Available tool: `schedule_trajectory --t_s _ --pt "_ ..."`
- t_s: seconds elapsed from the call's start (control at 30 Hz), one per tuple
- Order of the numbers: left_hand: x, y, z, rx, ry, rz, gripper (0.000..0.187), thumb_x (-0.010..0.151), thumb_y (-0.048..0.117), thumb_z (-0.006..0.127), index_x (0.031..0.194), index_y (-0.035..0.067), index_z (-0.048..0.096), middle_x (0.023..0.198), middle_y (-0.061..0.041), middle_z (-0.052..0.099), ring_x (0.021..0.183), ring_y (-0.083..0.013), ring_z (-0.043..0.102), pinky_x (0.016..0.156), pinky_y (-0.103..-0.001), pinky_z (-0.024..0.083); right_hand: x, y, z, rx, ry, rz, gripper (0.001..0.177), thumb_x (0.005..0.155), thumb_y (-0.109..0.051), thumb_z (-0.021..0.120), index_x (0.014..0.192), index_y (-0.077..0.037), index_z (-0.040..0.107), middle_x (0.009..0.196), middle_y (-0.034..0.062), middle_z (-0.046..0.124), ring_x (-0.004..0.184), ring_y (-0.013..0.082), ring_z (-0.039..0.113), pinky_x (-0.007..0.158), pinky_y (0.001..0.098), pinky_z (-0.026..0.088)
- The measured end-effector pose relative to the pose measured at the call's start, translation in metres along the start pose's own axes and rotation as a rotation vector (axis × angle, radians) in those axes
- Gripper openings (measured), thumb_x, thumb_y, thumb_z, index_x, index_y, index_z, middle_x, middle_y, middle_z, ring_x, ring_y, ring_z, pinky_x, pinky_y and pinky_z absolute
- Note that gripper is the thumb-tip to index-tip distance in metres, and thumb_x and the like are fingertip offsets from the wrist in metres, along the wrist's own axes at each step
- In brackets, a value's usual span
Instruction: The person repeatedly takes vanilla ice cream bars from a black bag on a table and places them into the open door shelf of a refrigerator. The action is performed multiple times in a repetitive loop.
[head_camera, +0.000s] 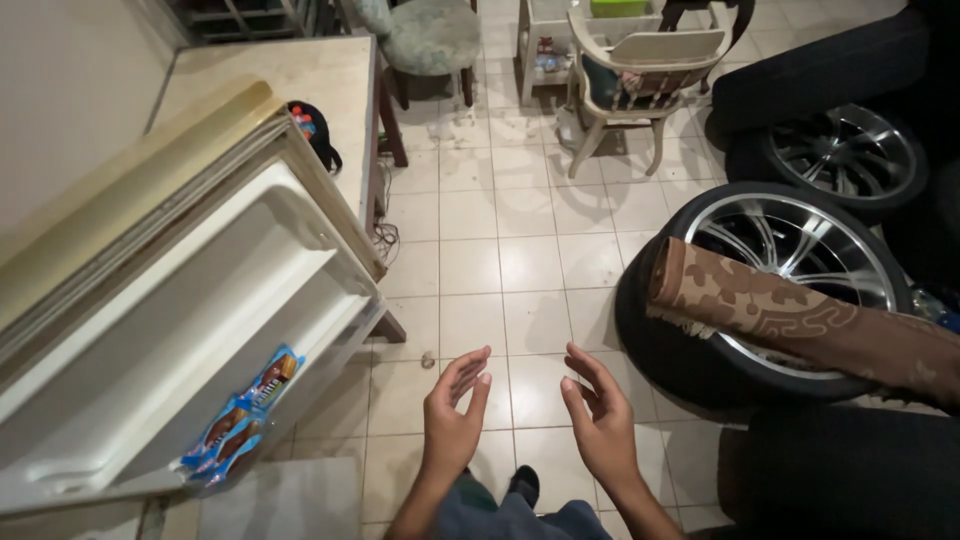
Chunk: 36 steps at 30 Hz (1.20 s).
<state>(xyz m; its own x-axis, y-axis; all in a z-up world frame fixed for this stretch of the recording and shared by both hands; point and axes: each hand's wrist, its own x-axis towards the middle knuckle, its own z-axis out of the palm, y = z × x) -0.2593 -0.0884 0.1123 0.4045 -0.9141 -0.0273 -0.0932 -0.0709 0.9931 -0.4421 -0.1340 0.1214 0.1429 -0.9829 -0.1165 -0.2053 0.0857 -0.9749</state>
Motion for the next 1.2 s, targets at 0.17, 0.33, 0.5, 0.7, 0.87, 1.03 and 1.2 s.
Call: schedule_trajectory --t_s 0.17,0.33,0.5,0.7,0.87,1.03,1.2 --pt "0.017 -0.003 0.009 -0.016 0.031 -0.009 0.033 0.093 0.004 0.064 0.125 0.001 0.066 0.129 -0.011 0.075 0.117 -0.0195 0.073 0.105 -0.032 0.055 0.028 -0.004 0.0 0.017 -0.024 -0.009 0.049 0.094 -0.013 0.061 0.142 -0.003 0.056 0.145 0.013 0.063 0.133 0.0237 0.062 0.108 0.0371 0.053" --pt "0.051 -0.005 0.013 -0.045 0.041 -0.031 0.033 0.092 0.002 0.064 0.125 0.0 0.065 0.129 -0.012 0.075 0.117 -0.0202 0.074 0.104 -0.031 0.056 0.065 0.0 0.004 0.052 -0.032 -0.037 0.048 0.094 -0.01 0.061 0.141 -0.002 0.056 0.145 0.0134 0.063 0.133 0.0239 0.062 0.106 0.0369 0.054" --pt "0.101 -0.006 0.016 -0.024 0.029 -0.01 0.033 0.093 0.003 0.064 0.126 0.002 0.065 0.13 -0.011 0.074 0.118 -0.02 0.074 0.104 -0.032 0.056 0.109 -0.006 0.011 0.028 -0.045 -0.056 0.048 0.094 -0.009 0.061 0.141 -0.003 0.056 0.145 0.0131 0.063 0.132 0.0238 0.063 0.103 0.0346 0.054" --pt "0.176 -0.002 0.019 0.007 -0.004 0.033 0.034 0.093 0.003 0.064 0.127 0.001 0.063 0.13 -0.011 0.074 0.119 -0.0199 0.073 0.106 -0.032 0.055 0.169 -0.013 0.028 -0.012 -0.03 -0.066 0.048 0.093 -0.01 0.063 0.141 -0.004 0.057 0.144 0.012 0.064 0.13 0.0239 0.065 0.102 0.0359 0.056" --pt "0.228 0.002 0.021 0.006 -0.047 0.05 0.033 0.094 0.002 0.063 0.127 -0.001 0.063 0.13 -0.013 0.073 0.119 -0.0212 0.072 0.106 -0.033 0.055 0.215 -0.015 0.045 0.048 -0.011 -0.04 0.049 0.093 -0.008 0.063 0.141 -0.002 0.057 0.143 0.0125 0.064 0.131 0.0228 0.063 0.104 0.0339 0.054" --pt "0.277 0.011 0.029 -0.003 -0.087 0.091 0.032 0.095 0.003 0.061 0.127 -0.002 0.062 0.13 -0.016 0.072 0.121 -0.0243 0.071 0.107 -0.035 0.055 0.263 -0.024 0.052 0.065 -0.016 -0.012 0.049 0.093 -0.008 0.061 0.142 -0.003 0.056 0.144 0.0127 0.063 0.133 0.0228 0.062 0.105 0.035 0.053" --pt "0.334 0.004 0.046 -0.003 -0.026 0.0 0.032 0.093 0.004 0.062 0.125 0.004 0.065 0.131 -0.011 0.074 0.121 -0.0212 0.072 0.103 -0.034 0.056 0.326 -0.024 0.054 0.098 -0.006 -0.044 0.047 0.093 -0.006 0.062 0.14 -0.004 0.058 0.145 0.0103 0.064 0.131 0.0213 0.063 0.103 0.0331 0.053"
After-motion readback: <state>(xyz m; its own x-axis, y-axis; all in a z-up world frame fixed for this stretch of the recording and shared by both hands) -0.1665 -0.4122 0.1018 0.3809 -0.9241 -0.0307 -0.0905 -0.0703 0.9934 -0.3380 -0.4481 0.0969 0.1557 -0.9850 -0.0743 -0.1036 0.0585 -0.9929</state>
